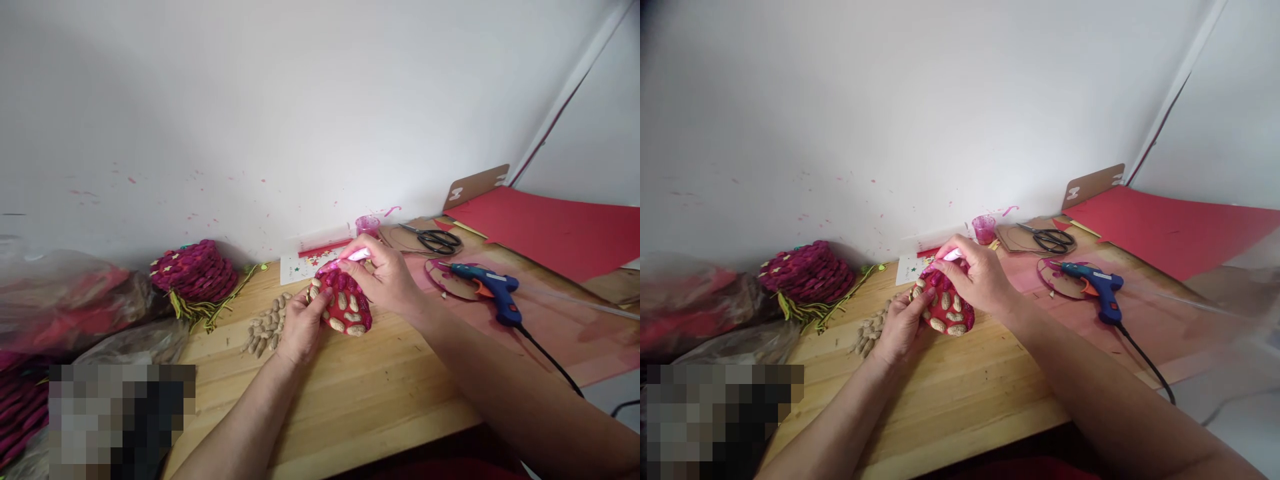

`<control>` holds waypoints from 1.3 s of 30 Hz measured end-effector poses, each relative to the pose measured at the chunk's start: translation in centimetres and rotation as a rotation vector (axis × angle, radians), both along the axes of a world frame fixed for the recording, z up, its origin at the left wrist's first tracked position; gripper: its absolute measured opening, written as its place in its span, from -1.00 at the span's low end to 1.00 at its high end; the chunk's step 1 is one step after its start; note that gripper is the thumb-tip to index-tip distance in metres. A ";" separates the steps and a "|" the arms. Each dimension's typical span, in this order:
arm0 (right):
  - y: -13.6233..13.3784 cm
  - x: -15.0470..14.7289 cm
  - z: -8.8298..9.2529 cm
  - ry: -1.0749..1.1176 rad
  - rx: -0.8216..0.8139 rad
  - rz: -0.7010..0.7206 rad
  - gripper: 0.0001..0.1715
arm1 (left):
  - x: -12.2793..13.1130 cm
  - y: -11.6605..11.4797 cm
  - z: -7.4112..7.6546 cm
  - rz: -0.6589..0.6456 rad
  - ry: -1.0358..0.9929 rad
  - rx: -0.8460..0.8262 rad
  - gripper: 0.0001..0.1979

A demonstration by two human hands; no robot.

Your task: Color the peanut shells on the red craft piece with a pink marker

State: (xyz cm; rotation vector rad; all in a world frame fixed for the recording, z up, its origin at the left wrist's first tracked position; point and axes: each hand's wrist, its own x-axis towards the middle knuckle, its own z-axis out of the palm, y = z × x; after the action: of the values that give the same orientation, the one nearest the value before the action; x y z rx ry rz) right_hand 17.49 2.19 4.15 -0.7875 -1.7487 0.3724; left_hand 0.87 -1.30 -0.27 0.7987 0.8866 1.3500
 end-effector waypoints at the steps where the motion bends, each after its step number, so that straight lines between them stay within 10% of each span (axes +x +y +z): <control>1: 0.0 0.0 0.0 -0.006 -0.014 0.009 -0.96 | 0.0 0.0 -0.1 -0.001 0.008 0.010 -0.55; 39: -0.5 0.6 0.9 -0.023 0.029 0.006 -0.95 | -1.3 0.4 -1.7 0.112 0.633 0.366 -0.74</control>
State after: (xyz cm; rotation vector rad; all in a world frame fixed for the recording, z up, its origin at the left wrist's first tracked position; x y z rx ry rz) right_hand 18.09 1.73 5.06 -0.7683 -1.7745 0.3426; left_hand -0.47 -0.90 -2.01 1.5315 1.1971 1.3974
